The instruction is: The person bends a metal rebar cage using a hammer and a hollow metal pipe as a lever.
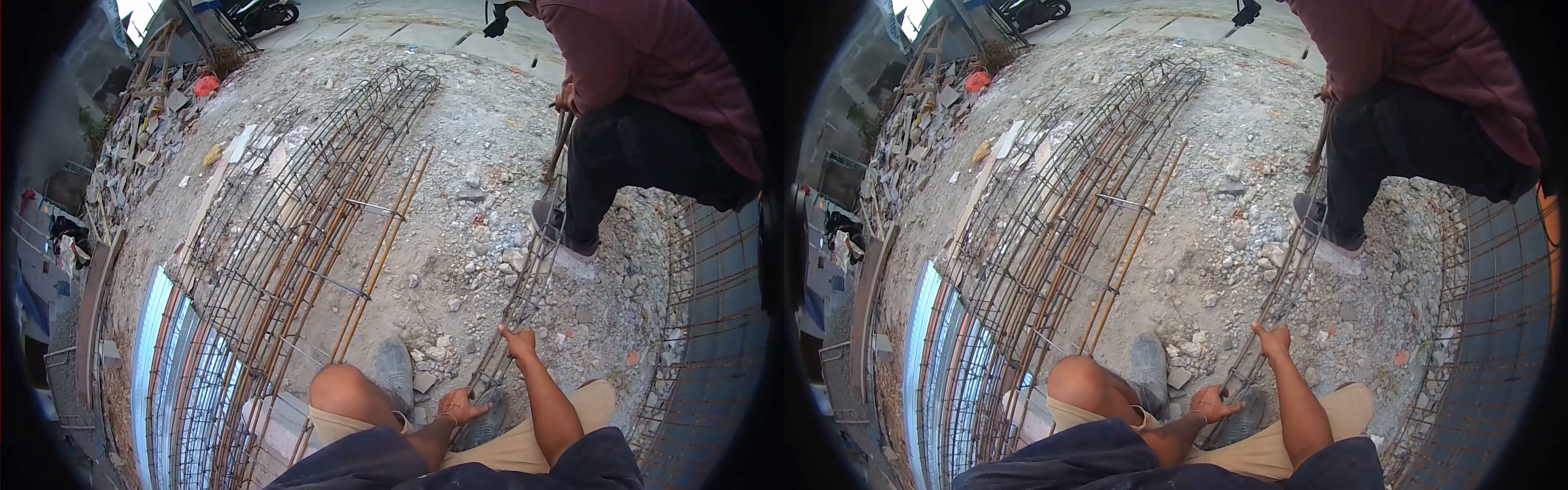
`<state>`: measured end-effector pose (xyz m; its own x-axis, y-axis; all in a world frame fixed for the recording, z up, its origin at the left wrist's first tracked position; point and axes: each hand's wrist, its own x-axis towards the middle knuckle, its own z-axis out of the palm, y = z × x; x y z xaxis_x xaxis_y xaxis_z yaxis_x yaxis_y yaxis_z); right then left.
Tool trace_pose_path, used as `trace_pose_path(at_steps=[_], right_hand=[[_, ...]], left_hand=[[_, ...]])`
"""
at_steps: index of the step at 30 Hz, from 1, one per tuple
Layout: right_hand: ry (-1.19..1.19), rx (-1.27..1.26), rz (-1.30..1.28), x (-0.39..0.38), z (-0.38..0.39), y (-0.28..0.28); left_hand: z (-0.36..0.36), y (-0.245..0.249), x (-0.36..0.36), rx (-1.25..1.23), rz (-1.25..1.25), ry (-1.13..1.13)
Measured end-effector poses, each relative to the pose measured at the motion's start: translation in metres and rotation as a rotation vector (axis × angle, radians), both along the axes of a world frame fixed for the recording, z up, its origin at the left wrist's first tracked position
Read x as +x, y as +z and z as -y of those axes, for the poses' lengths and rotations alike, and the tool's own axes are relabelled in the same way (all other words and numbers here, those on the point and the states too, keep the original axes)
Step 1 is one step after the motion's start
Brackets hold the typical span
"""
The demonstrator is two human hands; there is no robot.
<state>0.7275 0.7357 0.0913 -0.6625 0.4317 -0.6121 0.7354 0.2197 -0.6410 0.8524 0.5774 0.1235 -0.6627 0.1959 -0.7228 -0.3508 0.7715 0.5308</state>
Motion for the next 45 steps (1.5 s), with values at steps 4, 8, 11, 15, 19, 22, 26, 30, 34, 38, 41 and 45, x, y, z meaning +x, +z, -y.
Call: trace_pose_path(at_steps=[4,8,11,15,19,22,26,30,34,38,41,45], right_hand=[[0.012,0.018,-0.006,-0.001,0.0,0.0],[0.013,0.026,0.007,-0.001,0.001,0.004],[0.027,-0.009,-0.02,0.0,0.002,0.008],[0.037,-0.015,0.034,-0.004,0.004,0.02],[0.051,-0.024,0.018,-0.001,0.002,0.017],[0.046,-0.009,0.034,-0.002,0.002,0.019],[0.039,0.019,0.024,-0.002,0.003,0.016],[0.036,0.009,0.022,-0.002,0.002,0.017],[0.032,-0.014,0.045,-0.002,0.005,0.025],[0.021,-0.02,0.014,-0.002,0.005,0.025],[0.052,-0.039,0.038,-0.002,0.001,0.019],[0.023,-0.037,0.01,-0.001,0.003,0.02]], left_hand=[[0.001,0.0,-0.002,0.022,-0.006,-0.005],[0.001,0.001,-0.002,-0.012,-0.023,0.0],[0.0,0.001,-0.002,0.008,0.0,-0.011],[0.0,0.004,-0.004,-0.004,-0.02,-0.01],[-0.002,-0.007,0.002,-0.008,-0.076,0.003],[-0.002,-0.012,0.003,-0.003,-0.073,-0.003],[-0.002,-0.011,0.003,0.005,-0.068,0.011],[-0.002,-0.013,0.003,-0.005,-0.077,0.001],[-0.002,-0.013,0.003,0.007,-0.081,0.007],[-0.002,-0.012,0.004,0.006,-0.103,0.019],[-0.002,-0.014,0.004,0.012,-0.117,0.018],[-0.002,-0.015,0.005,0.011,-0.134,0.009]])
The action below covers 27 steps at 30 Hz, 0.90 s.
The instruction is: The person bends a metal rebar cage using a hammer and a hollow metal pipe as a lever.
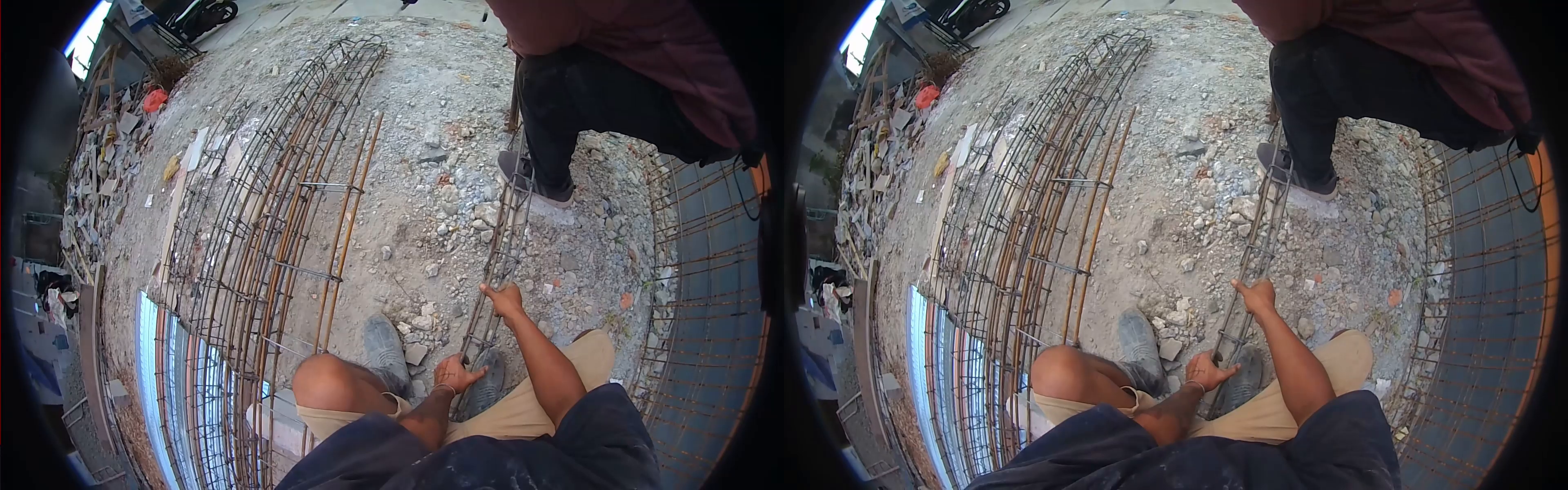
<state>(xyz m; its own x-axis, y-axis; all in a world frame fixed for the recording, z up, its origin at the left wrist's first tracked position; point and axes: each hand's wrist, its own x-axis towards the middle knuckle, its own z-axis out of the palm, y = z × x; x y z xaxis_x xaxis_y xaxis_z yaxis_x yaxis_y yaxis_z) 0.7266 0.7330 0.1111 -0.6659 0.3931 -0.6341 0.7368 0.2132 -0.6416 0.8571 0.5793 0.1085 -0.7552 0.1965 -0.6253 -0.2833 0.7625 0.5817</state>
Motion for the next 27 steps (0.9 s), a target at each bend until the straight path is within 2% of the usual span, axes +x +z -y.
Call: trace_pose_path(at_steps=[13,15,27], right_hand=[[0.009,0.016,-0.002,0.0,-0.001,-0.001],[0.014,0.017,0.004,0.001,-0.001,-0.001],[0.007,0.021,0.067,-0.002,0.0,-0.002]], left_hand=[[0.0,0.0,-0.001,0.008,0.058,-0.01],[-0.001,-0.006,0.003,0.014,-0.032,0.043],[-0.001,0.004,-0.001,0.008,0.006,0.034]])
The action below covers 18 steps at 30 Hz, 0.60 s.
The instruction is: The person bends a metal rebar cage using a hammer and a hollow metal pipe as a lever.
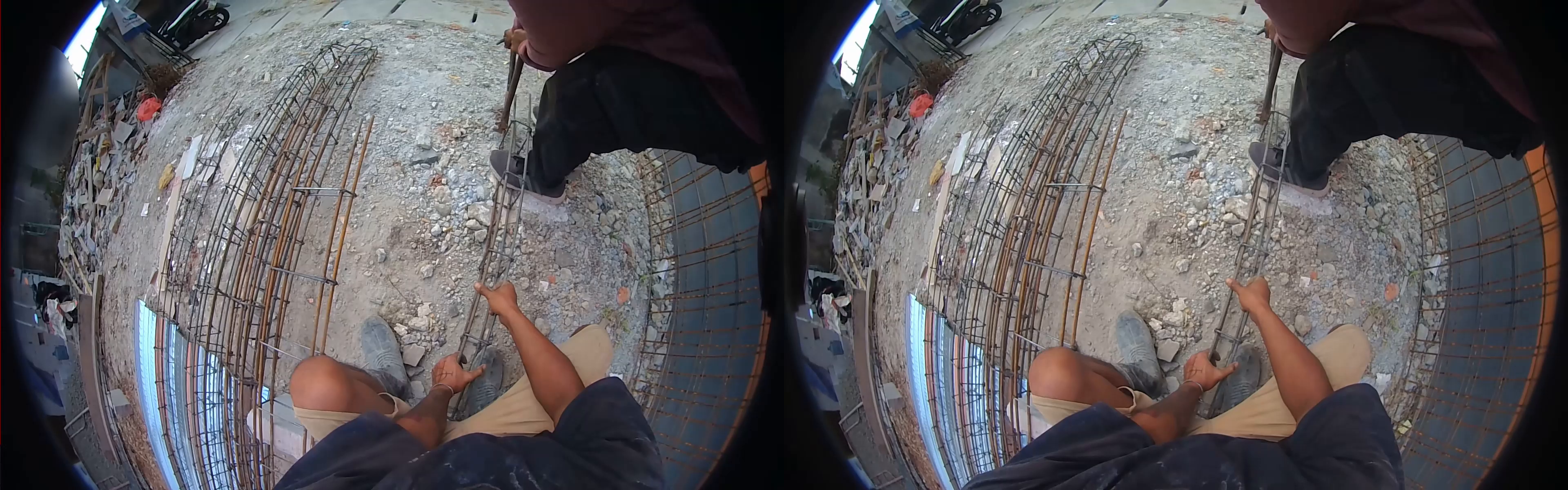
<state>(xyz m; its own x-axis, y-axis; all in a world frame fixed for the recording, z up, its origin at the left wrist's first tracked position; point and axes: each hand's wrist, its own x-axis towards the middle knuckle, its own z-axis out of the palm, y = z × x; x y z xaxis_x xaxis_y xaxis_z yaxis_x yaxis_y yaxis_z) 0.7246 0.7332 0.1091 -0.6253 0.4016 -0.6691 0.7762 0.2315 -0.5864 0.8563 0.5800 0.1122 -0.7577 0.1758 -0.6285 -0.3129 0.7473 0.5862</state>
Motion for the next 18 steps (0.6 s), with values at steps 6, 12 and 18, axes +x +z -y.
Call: trace_pose_path(at_steps=[6,12,18], right_hand=[[-0.001,0.053,-0.038,0.003,0.001,-0.004],[0.084,0.119,-0.056,0.001,-0.001,-0.016],[0.057,0.063,-0.059,0.002,-0.001,-0.014]], left_hand=[[-0.001,0.003,-0.002,-0.014,0.027,0.008],[0.0,0.0,-0.002,-0.051,0.069,-0.005],[0.0,0.005,-0.003,-0.024,0.05,0.002]])
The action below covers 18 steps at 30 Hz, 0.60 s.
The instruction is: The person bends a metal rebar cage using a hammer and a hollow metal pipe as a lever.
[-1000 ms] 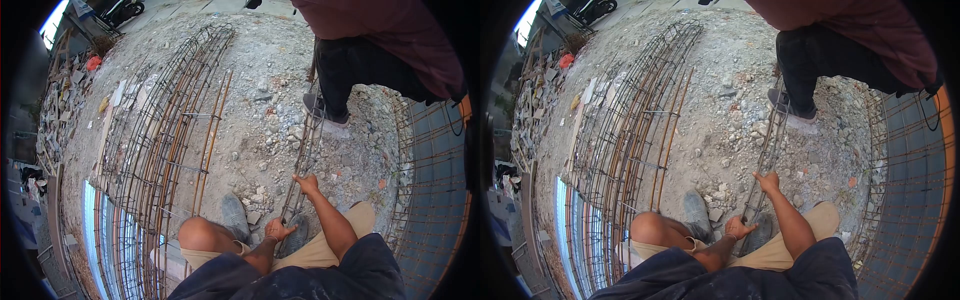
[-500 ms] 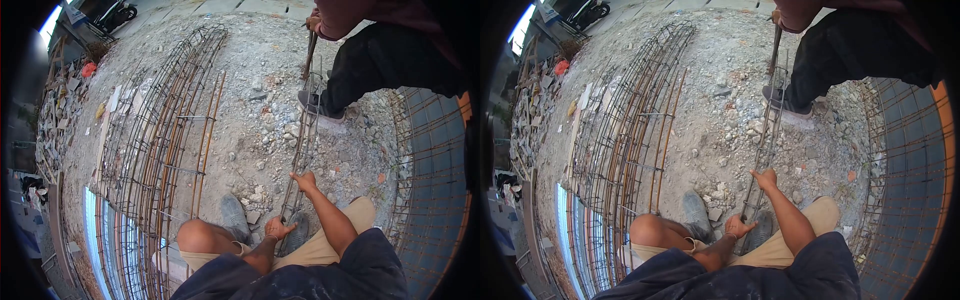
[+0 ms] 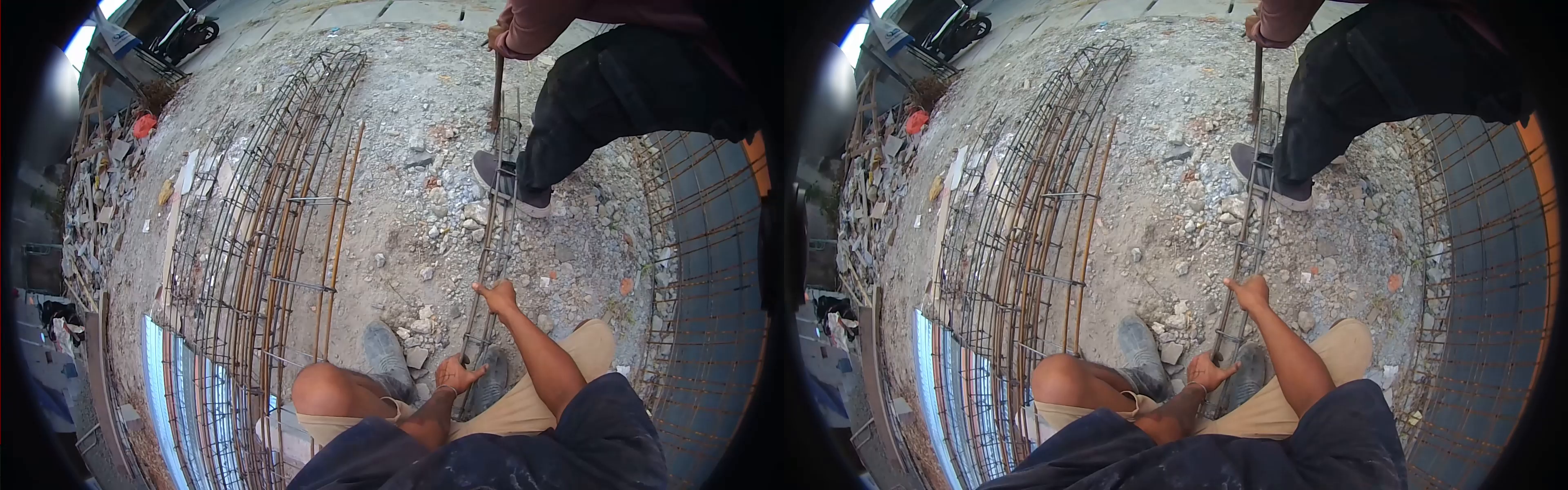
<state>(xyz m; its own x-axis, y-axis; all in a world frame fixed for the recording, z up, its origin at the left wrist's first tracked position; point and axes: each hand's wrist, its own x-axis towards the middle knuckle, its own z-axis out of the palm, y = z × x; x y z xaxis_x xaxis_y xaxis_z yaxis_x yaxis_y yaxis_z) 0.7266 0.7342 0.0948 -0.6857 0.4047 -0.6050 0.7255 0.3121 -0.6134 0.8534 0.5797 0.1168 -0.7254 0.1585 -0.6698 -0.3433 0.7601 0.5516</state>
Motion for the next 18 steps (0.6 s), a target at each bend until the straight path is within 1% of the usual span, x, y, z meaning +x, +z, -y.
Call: trace_pose_path(at_steps=[1,3,4,8,12,18], right_hand=[[0.019,-0.002,-0.003,0.0,0.0,0.0],[-0.042,-0.006,-0.003,0.0,0.0,-0.001],[-0.007,-0.04,0.042,-0.003,0.001,0.011],[-0.01,-0.086,0.047,-0.003,-0.002,0.01],[-0.045,-0.048,-0.003,-0.001,0.002,0.011],[-0.033,-0.003,0.062,-0.002,0.001,0.009]], left_hand=[[-0.001,-0.003,0.001,-0.002,-0.003,0.019],[0.0,-0.011,0.003,-0.003,-0.025,-0.015],[0.001,-0.009,0.001,-0.008,-0.03,0.004],[0.001,-0.004,0.0,0.005,0.017,-0.029],[0.0,-0.005,0.001,0.026,-0.024,-0.009],[0.0,-0.01,0.005,0.031,-0.063,0.009]])
